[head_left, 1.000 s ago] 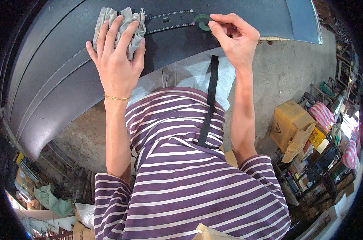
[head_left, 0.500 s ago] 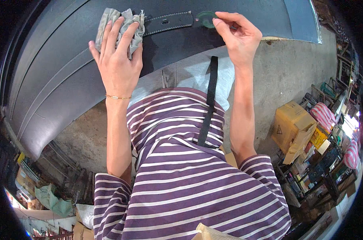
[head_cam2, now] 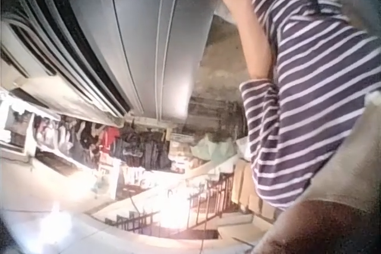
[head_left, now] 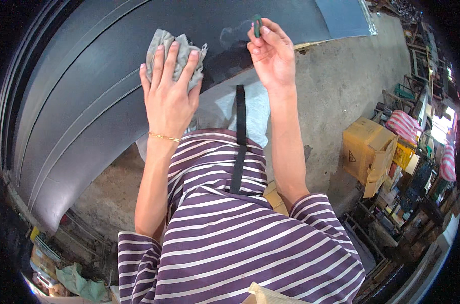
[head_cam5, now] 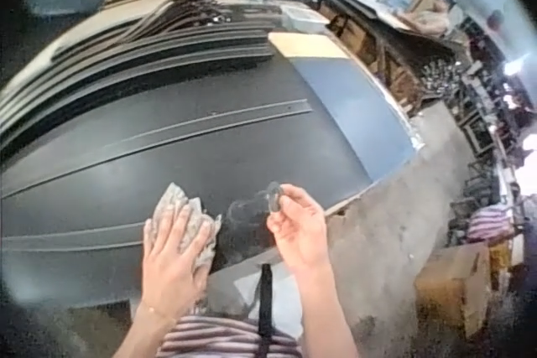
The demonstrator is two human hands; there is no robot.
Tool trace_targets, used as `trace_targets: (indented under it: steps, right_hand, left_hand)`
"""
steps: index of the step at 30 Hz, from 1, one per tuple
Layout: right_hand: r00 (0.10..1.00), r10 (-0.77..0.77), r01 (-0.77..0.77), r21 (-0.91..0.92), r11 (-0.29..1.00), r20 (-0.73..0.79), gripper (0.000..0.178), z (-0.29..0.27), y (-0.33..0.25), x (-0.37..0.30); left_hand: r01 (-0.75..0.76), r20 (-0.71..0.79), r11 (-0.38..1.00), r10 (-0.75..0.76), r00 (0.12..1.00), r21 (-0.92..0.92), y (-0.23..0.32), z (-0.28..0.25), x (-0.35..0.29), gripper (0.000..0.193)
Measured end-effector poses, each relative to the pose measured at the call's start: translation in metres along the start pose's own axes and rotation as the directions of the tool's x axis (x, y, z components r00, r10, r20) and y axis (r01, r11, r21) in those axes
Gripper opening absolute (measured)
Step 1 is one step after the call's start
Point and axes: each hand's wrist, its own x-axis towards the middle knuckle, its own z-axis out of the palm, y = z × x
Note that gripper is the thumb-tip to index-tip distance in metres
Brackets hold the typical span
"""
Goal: Applying edge paint to the sides of leather belts using a small applicator and wiping excess with a cloth.
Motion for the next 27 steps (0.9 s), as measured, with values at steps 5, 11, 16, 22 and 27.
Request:
trace_targets:
  steps: [5, 11, 16, 22, 27]
  right_hand:
    - [0.991, 0.083, -0.097, 0.133, 0.986, 0.106, 0.019, -0.006, -0.003, 0.004]
    - [0.968, 0.159, -0.209, 0.27, 0.94, 0.196, 0.021, -0.012, -0.007, 0.007]
    - [0.981, 0.139, -0.168, 0.23, 0.959, 0.138, 0.022, -0.013, -0.01, 0.005]
    - [0.994, 0.022, -0.002, 0.179, 0.984, -0.111, 0.017, -0.04, -0.044, -0.022]
    - [0.92, -0.181, 0.135, -0.154, 0.979, -0.348, 0.015, -0.076, -0.075, -0.046]
  left_hand:
    - [-0.014, -0.053, 0.999, 0.011, 0.999, -0.044, -0.003, 0.004, -0.001, 0.048]
    - [-0.039, -0.015, 0.999, 0.039, 0.999, -0.006, -0.004, -0.002, 0.0, 0.05]
    - [-0.041, 0.01, 0.999, 0.041, 0.999, 0.012, 0.001, -0.004, 0.004, 0.054]
    - [-0.033, 0.001, 0.999, 0.033, 0.999, -0.01, -0.001, 0.001, -0.001, 0.053]
    - [-0.014, 0.018, 1.0, 0.014, 1.0, -0.001, -0.001, 0.001, -0.002, 0.054]
